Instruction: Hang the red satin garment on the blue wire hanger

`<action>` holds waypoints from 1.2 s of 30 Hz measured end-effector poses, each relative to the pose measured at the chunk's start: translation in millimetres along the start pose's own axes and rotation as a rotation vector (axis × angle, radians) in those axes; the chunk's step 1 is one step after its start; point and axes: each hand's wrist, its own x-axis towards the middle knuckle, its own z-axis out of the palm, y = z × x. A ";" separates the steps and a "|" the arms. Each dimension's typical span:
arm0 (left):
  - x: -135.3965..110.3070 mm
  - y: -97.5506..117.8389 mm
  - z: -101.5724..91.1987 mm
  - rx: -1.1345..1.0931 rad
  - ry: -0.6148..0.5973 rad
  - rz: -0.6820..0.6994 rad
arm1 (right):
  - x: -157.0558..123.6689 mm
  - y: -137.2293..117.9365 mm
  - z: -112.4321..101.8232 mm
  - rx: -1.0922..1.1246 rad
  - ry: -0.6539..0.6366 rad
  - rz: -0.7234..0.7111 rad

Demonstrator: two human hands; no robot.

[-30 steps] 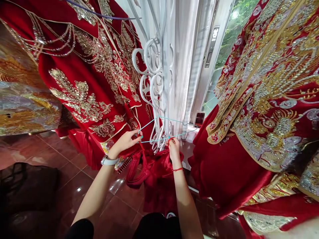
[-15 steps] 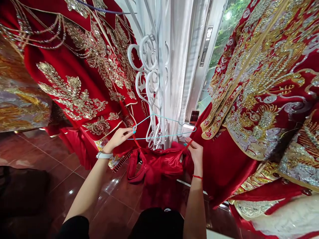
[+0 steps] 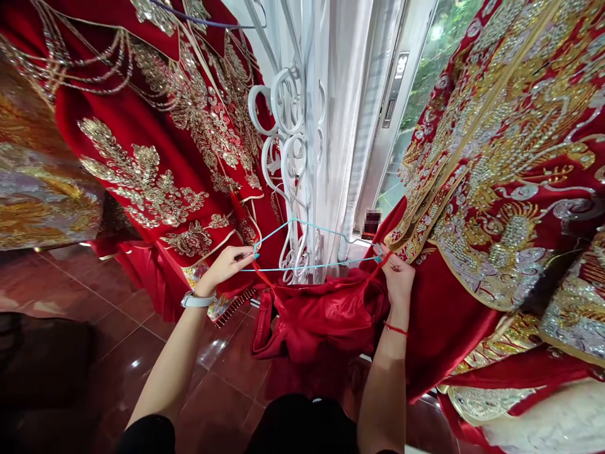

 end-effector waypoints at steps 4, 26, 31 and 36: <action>-3.2 -0.2 -1.5 0.012 0.007 0.005 | 31.1 -18.3 12.8 -0.140 -0.222 -0.039; -4.3 -4.7 47.5 0.283 0.383 -0.083 | 35.5 -16.3 66.7 -0.638 -0.415 -0.383; -56.3 -10.8 85.4 0.221 0.531 -0.141 | 8.8 0.2 54.8 -0.557 -0.286 -0.404; -128.0 -28.2 116.7 0.043 0.226 -0.195 | -29.9 19.1 56.6 -0.469 -0.291 -0.354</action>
